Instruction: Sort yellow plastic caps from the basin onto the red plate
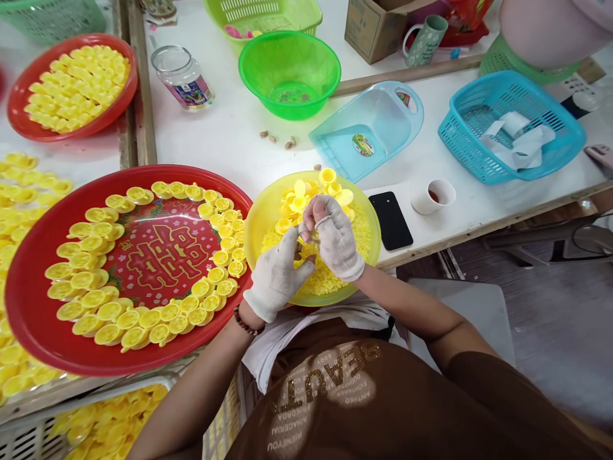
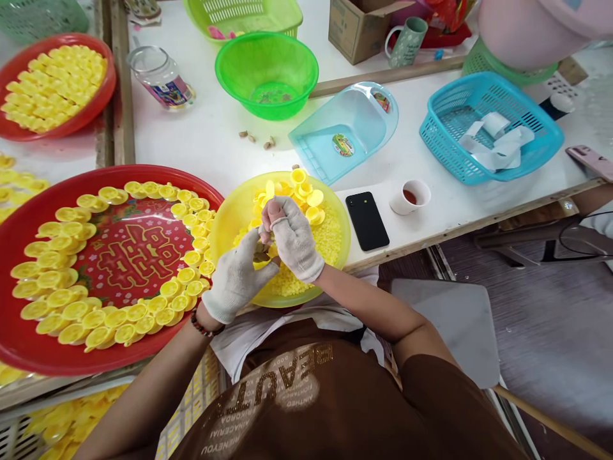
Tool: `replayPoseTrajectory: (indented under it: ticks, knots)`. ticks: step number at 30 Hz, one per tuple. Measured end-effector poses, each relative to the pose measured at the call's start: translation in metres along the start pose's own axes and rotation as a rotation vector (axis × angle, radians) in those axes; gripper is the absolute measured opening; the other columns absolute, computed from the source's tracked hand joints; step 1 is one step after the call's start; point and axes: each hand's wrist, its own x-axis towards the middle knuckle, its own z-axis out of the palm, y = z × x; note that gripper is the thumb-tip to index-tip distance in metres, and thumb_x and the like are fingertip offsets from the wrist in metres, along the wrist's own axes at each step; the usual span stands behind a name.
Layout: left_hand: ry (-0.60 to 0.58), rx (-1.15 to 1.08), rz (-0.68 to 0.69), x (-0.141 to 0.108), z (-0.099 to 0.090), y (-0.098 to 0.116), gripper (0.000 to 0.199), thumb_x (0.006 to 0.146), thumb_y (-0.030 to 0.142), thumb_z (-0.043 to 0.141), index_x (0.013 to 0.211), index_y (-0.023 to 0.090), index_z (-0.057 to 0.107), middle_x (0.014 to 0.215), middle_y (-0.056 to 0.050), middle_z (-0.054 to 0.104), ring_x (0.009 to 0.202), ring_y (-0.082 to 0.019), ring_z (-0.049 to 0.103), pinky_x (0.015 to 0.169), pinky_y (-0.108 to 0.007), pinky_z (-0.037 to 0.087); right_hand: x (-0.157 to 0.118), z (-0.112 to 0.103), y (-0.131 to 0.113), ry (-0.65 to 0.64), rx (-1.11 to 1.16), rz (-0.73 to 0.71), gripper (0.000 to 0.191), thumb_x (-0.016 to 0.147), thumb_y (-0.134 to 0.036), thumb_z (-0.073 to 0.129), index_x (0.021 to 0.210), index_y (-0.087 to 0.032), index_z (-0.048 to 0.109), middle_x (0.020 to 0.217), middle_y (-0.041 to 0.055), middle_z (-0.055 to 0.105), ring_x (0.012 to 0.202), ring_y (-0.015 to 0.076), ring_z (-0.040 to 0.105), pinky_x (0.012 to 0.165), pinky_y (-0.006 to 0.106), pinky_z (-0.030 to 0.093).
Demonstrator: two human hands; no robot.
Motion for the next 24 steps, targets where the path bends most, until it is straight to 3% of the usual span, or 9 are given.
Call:
replayPoseTrajectory:
  ticks: [4, 8, 14, 17, 20, 24]
  knots:
    - [0.045, -0.029, 0.019, -0.004, 0.0, -0.001, 0.058, 0.089, 0.031, 0.067, 0.141, 0.017, 0.045, 0.099, -0.005, 0.077, 0.085, -0.022, 0.075, 0.07, -0.03, 0.056, -0.001, -0.006, 0.002, 0.009, -0.017, 0.011, 0.036, 0.1, -0.054, 0.056, 0.082, -0.025, 0.047, 0.076, -0.0033, 0.045, 0.061, 0.0106, 0.05, 0.058, 0.028, 0.048]
    - [0.056, -0.016, 0.075, -0.007, 0.0, -0.003, 0.052, 0.092, 0.028, 0.061, 0.141, 0.017, 0.046, 0.102, -0.008, 0.076, 0.091, -0.023, 0.075, 0.077, -0.033, 0.058, -0.001, -0.019, -0.002, 0.023, -0.006, 0.073, 0.037, 0.099, -0.054, 0.059, 0.08, -0.024, 0.046, 0.071, -0.0047, 0.044, 0.053, 0.0081, 0.042, 0.048, 0.024, 0.037]
    - [-0.158, 0.026, 0.084, -0.001, -0.001, -0.007, 0.026, 0.09, 0.021, 0.058, 0.115, 0.016, 0.062, 0.113, -0.013, 0.071, 0.099, -0.027, 0.071, 0.087, -0.04, 0.058, -0.007, -0.042, -0.013, 0.013, -0.122, 0.165, 0.039, 0.091, -0.057, 0.069, 0.081, -0.021, 0.054, 0.065, -0.0068, 0.043, 0.048, 0.0051, 0.034, 0.041, 0.021, 0.028]
    - [-0.196, -0.006, 0.057, 0.004, -0.003, -0.009, 0.02, 0.089, 0.02, 0.058, 0.108, 0.016, 0.063, 0.11, -0.013, 0.07, 0.1, -0.027, 0.069, 0.089, -0.041, 0.057, -0.01, -0.048, -0.014, 0.009, -0.14, 0.208, 0.039, 0.091, -0.056, 0.069, 0.082, -0.021, 0.055, 0.065, -0.0066, 0.045, 0.048, 0.0049, 0.035, 0.041, 0.02, 0.028]
    - [-0.176, -0.056, 0.029, 0.008, -0.004, -0.009, 0.019, 0.086, 0.02, 0.059, 0.105, 0.017, 0.062, 0.104, -0.011, 0.07, 0.097, -0.027, 0.067, 0.089, -0.041, 0.055, -0.011, -0.043, -0.011, -0.006, -0.11, 0.209, 0.038, 0.094, -0.056, 0.066, 0.083, -0.022, 0.054, 0.066, -0.0067, 0.045, 0.048, 0.0051, 0.036, 0.043, 0.021, 0.03]
    - [-0.172, -0.132, -0.049, 0.009, -0.005, -0.003, 0.019, 0.081, 0.023, 0.064, 0.099, 0.018, 0.06, 0.09, -0.006, 0.069, 0.085, -0.024, 0.067, 0.08, -0.037, 0.054, -0.012, -0.023, 0.001, -0.035, -0.029, 0.096, 0.034, 0.1, -0.054, 0.057, 0.086, -0.023, 0.052, 0.071, -0.0054, 0.046, 0.055, 0.0077, 0.047, 0.051, 0.025, 0.04]
